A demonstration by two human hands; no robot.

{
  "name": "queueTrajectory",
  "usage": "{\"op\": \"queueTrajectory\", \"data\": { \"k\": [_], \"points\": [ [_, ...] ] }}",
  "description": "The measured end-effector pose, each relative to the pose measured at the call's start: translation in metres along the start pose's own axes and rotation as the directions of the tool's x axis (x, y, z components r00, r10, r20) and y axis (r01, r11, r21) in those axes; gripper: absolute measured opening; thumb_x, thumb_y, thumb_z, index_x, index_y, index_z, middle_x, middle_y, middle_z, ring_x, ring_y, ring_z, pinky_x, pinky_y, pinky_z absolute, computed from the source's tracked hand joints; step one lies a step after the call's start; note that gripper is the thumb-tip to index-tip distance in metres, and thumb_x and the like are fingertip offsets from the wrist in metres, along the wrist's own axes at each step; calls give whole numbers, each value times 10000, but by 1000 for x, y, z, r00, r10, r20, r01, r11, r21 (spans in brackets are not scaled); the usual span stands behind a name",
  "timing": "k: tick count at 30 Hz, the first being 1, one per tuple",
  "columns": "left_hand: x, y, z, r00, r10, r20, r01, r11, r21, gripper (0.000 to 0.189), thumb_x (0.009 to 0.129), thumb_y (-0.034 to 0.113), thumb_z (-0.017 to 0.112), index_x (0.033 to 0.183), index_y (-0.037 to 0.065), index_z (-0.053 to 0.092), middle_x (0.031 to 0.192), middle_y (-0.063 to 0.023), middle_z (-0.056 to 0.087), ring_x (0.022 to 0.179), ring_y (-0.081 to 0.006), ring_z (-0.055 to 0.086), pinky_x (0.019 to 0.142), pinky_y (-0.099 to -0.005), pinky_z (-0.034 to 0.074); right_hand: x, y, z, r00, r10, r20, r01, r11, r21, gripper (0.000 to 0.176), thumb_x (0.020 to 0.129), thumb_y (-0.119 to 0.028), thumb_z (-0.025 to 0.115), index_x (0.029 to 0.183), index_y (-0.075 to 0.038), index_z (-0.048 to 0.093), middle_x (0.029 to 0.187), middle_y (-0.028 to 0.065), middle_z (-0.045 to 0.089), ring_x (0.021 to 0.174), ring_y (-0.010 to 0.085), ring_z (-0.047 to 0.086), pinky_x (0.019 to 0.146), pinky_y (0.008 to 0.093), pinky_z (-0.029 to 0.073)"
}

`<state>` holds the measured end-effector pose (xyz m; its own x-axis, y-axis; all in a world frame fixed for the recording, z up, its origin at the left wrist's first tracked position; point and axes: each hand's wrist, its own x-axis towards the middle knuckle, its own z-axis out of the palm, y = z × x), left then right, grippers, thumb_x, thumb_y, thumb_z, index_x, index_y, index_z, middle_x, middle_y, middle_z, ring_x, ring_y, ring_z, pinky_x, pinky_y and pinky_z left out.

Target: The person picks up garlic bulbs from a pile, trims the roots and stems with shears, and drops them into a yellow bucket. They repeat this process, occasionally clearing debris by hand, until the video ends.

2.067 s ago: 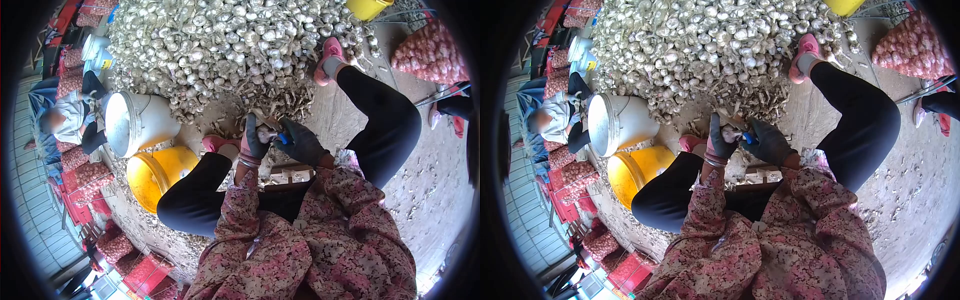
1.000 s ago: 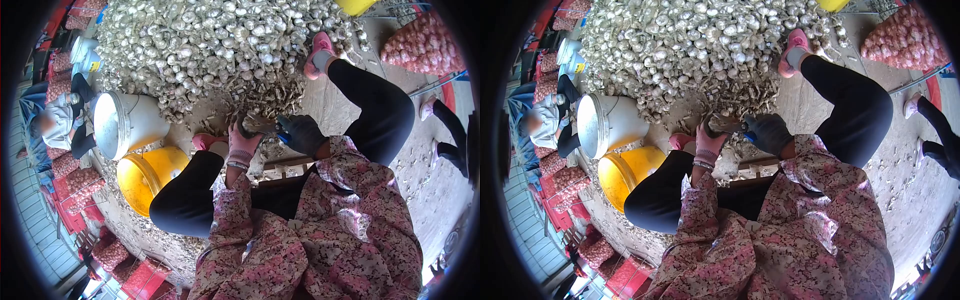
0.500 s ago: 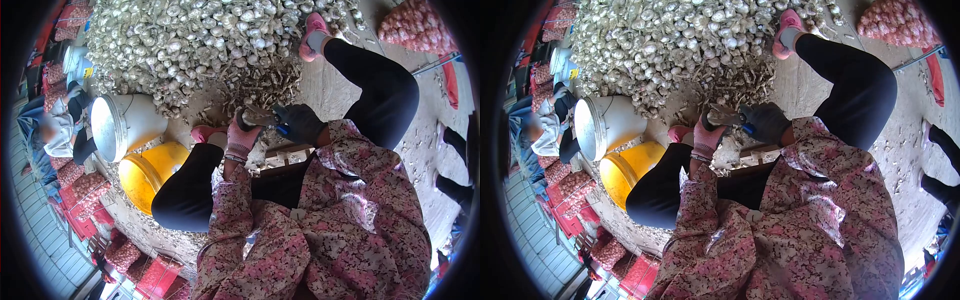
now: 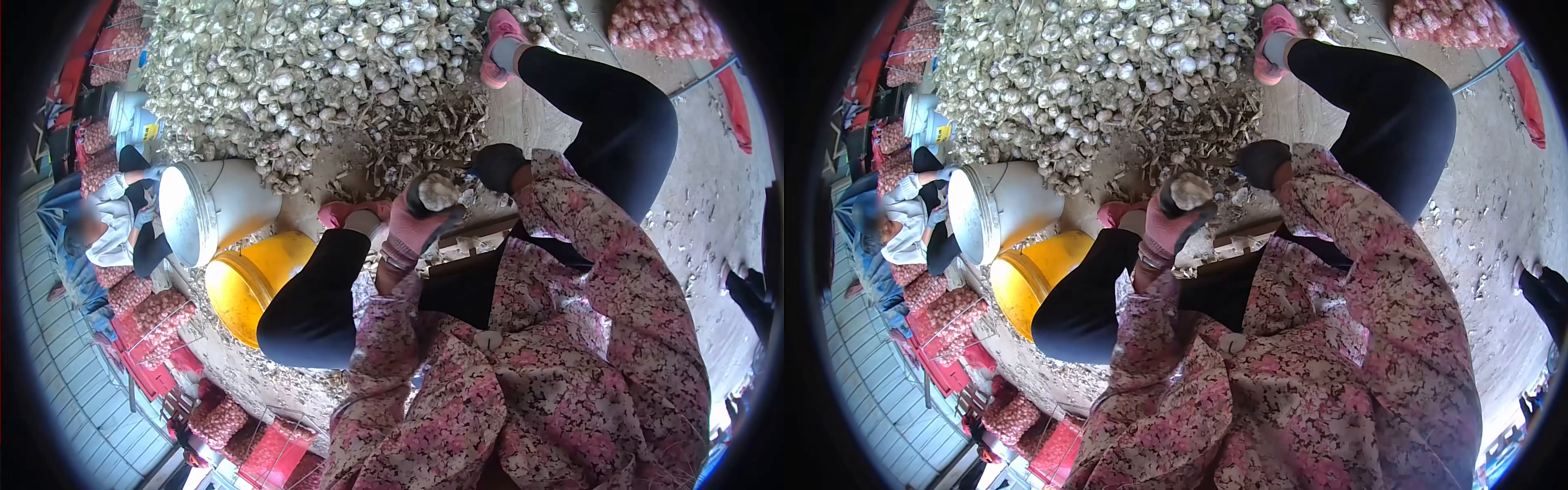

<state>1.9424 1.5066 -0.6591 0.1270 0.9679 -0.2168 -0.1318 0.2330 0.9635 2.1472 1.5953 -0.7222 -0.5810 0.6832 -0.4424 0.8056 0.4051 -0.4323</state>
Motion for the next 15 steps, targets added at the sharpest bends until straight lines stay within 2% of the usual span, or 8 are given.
{"op": "queueTrajectory", "data": {
  "k": [2,3,9,10,11,12,14,15],
  "points": [
    [3,-12,-11,986,146,-78,-151,986,-68,601,710,-98,703,1257,19,482,1150,-98,606,1040,-186,608,890,-321,517,6,6,11,998,39,-58,-38,999,27,256,842,-323,583,886,-77,640,791,155,662,744,341,651,690,473,499],
    [5,-21,-24,989,112,-94,-140,910,-391,577,723,-113,672,1253,23,487,1140,-93,609,1027,-187,609,880,-333,520,5,2,9,998,26,-59,-25,1000,17,256,842,-323,583,886,-77,640,791,155,662,744,341,651,690,473,499],
    [-44,-17,-123,869,135,-476,-185,981,-60,445,812,132,635,1229,45,506,1026,-84,613,908,-199,626,770,-322,548,3,-15,13,989,121,-82,-65,868,492,360,804,-382,647,932,-45,627,760,152,644,702,299,640,689,440,490],
    [-40,41,-89,759,175,-627,-430,858,-281,368,851,167,619,1192,49,544,959,-57,612,832,-179,618,698,-304,544,7,-13,17,991,110,-78,-59,872,486,360,804,-382,647,932,-45,627,760,152,644,702,299,640,689,440,490],
    [-66,39,-131,717,154,-680,-413,879,-236,352,899,189,575,1198,11,529,1088,-66,577,931,-178,574,854,-366,492,12,-11,21,984,177,3,-134,733,666,348,820,-368,658,934,-42,621,724,114,621,653,243,615,639,403,492],
    [-67,70,-132,331,193,-924,-254,961,110,333,891,253,612,1122,16,573,977,-57,611,901,-172,584,836,-344,493,17,-11,24,969,227,98,-211,552,807,336,836,-354,668,936,-38,614,688,75,597,604,187,591,589,367,494],
    [-93,92,-170,244,165,-956,-941,279,-192,292,777,228,742,971,41,630,701,-30,598,863,-222,616,921,-355,469,19,-20,5,957,230,174,-251,363,897,299,860,-326,661,934,-41,604,676,41,567,586,143,553,550,325,481],
    [-99,97,-177,228,150,-962,-967,155,-205,354,725,213,775,986,27,626,751,-35,615,889,-233,618,965,-379,451,20,-25,-4,942,226,247,-285,153,946,264,884,-297,653,932,-45,595,665,7,537,568,100,516,510,283,468]
  ]
}}
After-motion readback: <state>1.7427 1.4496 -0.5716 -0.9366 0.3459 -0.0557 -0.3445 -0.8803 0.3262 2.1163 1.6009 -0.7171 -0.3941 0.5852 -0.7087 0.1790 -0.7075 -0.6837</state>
